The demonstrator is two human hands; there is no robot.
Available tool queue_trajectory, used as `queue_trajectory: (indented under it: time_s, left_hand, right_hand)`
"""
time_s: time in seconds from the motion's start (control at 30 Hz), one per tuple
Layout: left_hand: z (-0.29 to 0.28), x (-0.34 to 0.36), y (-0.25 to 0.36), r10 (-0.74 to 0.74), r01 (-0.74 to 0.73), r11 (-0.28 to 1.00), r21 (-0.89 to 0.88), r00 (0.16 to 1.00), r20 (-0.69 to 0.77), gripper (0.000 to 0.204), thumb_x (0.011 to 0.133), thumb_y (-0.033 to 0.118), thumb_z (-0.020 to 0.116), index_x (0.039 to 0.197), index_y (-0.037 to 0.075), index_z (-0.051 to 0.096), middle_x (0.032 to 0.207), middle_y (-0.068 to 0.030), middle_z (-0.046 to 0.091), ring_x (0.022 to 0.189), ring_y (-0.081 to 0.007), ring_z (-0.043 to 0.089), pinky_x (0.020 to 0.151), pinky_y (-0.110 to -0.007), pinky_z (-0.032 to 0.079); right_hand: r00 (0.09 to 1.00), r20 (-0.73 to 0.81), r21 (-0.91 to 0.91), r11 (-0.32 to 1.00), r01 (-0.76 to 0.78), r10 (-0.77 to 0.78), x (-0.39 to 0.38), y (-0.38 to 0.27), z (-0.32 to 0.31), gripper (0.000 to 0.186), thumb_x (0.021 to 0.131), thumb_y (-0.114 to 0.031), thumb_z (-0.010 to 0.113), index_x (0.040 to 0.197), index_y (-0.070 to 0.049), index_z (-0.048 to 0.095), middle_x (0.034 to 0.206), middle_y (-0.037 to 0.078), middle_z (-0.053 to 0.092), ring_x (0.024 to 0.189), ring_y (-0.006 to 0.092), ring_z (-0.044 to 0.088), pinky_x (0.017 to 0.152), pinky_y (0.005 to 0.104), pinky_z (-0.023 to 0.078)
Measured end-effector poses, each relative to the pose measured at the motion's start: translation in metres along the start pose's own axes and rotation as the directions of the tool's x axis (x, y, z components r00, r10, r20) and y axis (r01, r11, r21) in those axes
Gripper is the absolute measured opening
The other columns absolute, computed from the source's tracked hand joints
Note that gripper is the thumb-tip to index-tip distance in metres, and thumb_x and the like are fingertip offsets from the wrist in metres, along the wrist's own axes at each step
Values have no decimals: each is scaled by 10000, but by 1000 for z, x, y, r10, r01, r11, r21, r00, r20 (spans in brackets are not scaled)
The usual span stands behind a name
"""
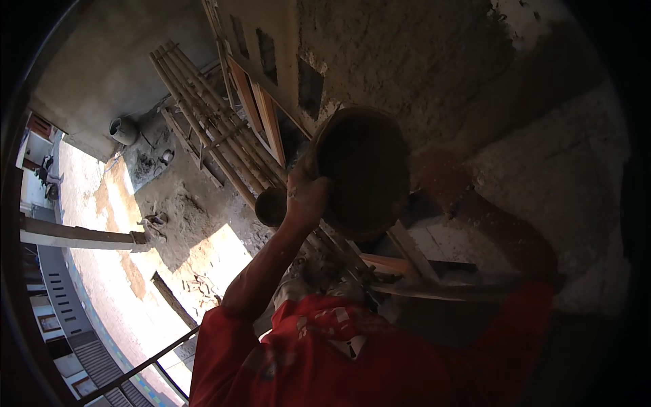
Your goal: The person applies wet plaster or mortar to a wall using a trowel while standing on a bamboo scaffold, taking the material from a bucket.
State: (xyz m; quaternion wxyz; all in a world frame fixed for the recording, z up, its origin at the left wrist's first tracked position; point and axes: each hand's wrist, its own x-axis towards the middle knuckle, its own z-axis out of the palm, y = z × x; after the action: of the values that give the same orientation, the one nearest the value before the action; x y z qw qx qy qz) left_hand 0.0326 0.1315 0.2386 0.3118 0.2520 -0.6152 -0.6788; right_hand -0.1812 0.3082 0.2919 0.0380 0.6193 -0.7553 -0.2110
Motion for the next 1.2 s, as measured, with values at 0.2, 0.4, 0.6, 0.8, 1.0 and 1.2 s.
queue_trajectory:
  time_s: [0.2,0.4,0.6,0.8,1.0,1.2]
  left_hand:
    - [9,-4,7,-22,24,998,-52,999,43,558,721,33,528,1275,-31,517,1090,-170,644,998,-238,621,909,-337,479]
    - [7,-3,-2,-191,193,980,55,981,-29,559,715,-14,518,1273,-42,519,1066,-147,646,969,-209,624,867,-321,497]
    - [6,-4,3,-95,95,976,-194,995,10,557,716,-30,507,1273,-44,522,1069,-103,646,927,-157,621,841,-266,498]
    - [7,-8,18,-114,110,989,-102,993,-33,524,722,-37,509,1245,-63,519,1053,-108,649,930,-160,621,854,-266,492]
    - [-1,-8,5,-125,121,986,-116,992,-27,516,712,-41,512,1227,-62,528,1054,-119,647,931,-178,625,841,-279,499]
    - [6,-12,-8,-226,217,969,-121,971,-71,537,691,-26,523,1226,-55,538,1058,-129,644,936,-204,626,843,-296,501]
  right_hand:
    - [965,-56,293,920,261,-256,-3,-33,49,254,817,-166,588,1055,-84,623,953,124,632,857,314,646,733,421,532]
    - [977,-189,647,736,198,-97,-24,-29,35,328,819,-211,645,1114,-71,612,1014,136,642,908,325,645,764,417,533]
    - [970,-171,693,721,-5,172,-45,10,-52,378,827,-249,659,1142,-50,596,1013,163,658,944,308,652,804,406,527]
    - [962,-222,666,745,30,160,-78,62,-156,410,831,-243,655,1152,6,600,995,175,672,835,275,674,738,376,532]
    - [893,-50,734,623,-270,446,-76,126,-189,488,869,-339,624,1187,30,594,966,132,680,787,220,659,682,340,532]
    - [552,-590,502,803,-320,589,-107,217,-217,488,906,-336,590,1264,-5,561,1141,151,639,1023,221,615,879,343,490]
